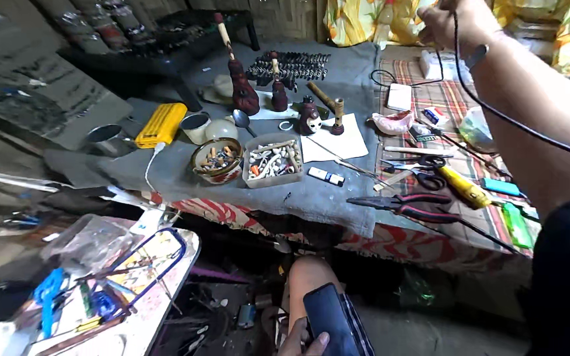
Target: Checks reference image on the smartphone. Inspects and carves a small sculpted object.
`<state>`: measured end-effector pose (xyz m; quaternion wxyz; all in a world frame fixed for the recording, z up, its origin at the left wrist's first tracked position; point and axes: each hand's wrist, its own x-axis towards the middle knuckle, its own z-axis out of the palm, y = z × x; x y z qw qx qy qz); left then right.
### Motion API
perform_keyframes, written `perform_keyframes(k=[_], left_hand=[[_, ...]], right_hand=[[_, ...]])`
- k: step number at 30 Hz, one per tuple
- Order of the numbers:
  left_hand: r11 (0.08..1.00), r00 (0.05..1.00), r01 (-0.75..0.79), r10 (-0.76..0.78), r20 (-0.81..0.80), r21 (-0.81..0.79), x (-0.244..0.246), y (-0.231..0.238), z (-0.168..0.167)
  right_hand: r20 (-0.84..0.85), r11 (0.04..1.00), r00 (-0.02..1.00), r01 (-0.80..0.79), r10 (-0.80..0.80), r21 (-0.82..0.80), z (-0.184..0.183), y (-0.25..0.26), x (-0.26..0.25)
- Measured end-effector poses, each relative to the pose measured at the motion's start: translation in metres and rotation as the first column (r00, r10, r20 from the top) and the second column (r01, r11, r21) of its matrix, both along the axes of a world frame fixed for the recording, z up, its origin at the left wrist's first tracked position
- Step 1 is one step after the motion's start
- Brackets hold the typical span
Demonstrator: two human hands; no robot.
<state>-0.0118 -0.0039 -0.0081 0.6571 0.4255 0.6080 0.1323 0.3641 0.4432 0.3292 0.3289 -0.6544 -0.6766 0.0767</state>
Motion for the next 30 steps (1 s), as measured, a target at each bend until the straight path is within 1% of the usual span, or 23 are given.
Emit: perform_keyframes(k=[2, 4, 6, 9, 11, 13, 16, 18, 20, 21, 23, 25, 26, 28, 30], left_hand=[[0.996, 0.996, -0.086, 0.087, 0.023, -0.028, -0.001, -0.002, 0.002], [0.97, 0.972, -0.228, 0.232, 0.044, -0.079, 0.0, -0.004, 0.003], [0.944, 0.95, -0.306, 0.312, 0.032, -0.123, 0.001, -0.002, 0.003], [0.944, 0.951, -0.309, 0.309, -0.016, -0.114, 0.004, -0.002, 0.002], [0.96, 0.962, -0.271, 0.267, -0.057, -0.073, 0.008, -0.002, 0.001], [0.964, 0.963, -0.262, 0.258, -0.082, -0.037, 0.015, -0.002, 0.001], [0.943, 0.94, -0.333, 0.332, -0.081, 0.002, 0.02, -0.006, 0.003], [0.909, 0.908, -0.417, 0.417, -0.034, -0.002, 0.023, -0.012, 0.007], [0.86, 0.859, -0.511, 0.51, 0.042, 0.006, 0.025, -0.017, 0.01], [0.836, 0.834, -0.549, 0.546, 0.08, 0.021, 0.023, -0.018, 0.01], [0.795, 0.795, -0.602, 0.586, 0.16, 0.08, 0.017, -0.022, 0.015], [0.712, 0.735, -0.675, 0.624, 0.265, 0.194, 0.006, -0.024, 0.024], [0.661, 0.689, -0.718, 0.635, 0.349, 0.216, -0.001, -0.026, 0.03], [0.561, 0.599, -0.794, 0.657, 0.457, 0.234, -0.013, -0.031, 0.046], [0.499, 0.529, -0.842, 0.684, 0.503, 0.207, -0.027, -0.037, 0.064]], right_hand=[[0.008, 0.999, 1.0, -0.003, 0.003, 0.038, 0.011, -0.011, -0.002], [0.029, 0.997, 0.998, -0.065, 0.064, 0.042, 0.014, -0.029, -0.009], [0.05, 0.989, 0.989, -0.144, 0.142, 0.046, 0.018, -0.054, -0.019], [-0.007, 0.957, 0.96, -0.278, 0.279, 0.077, 0.025, -0.079, -0.042], [0.07, 0.948, 0.949, -0.313, 0.308, 0.06, 0.023, -0.09, -0.059], [0.226, 0.951, 0.926, -0.308, 0.303, -0.012, 0.008, -0.1, -0.072], [0.353, 0.944, 0.875, -0.296, 0.33, -0.148, -0.036, -0.113, -0.085], [0.383, 0.928, 0.852, -0.28, 0.358, -0.245, -0.068, -0.124, -0.089], [0.402, 0.916, 0.833, -0.277, 0.38, -0.292, -0.09, -0.131, -0.082], [0.404, 0.912, 0.829, -0.278, 0.386, -0.301, -0.098, -0.134, -0.076], [0.371, 0.913, 0.847, -0.283, 0.382, -0.293, -0.103, -0.144, -0.063], [0.308, 0.923, 0.879, -0.295, 0.363, -0.246, -0.091, -0.162, -0.053], [0.265, 0.931, 0.897, -0.311, 0.353, -0.19, -0.083, -0.174, -0.051], [0.118, 0.935, 0.927, -0.354, 0.355, -0.028, -0.067, -0.213, -0.04], [-0.064, 0.895, 0.905, -0.401, 0.42, 0.197, -0.07, -0.252, -0.011]])
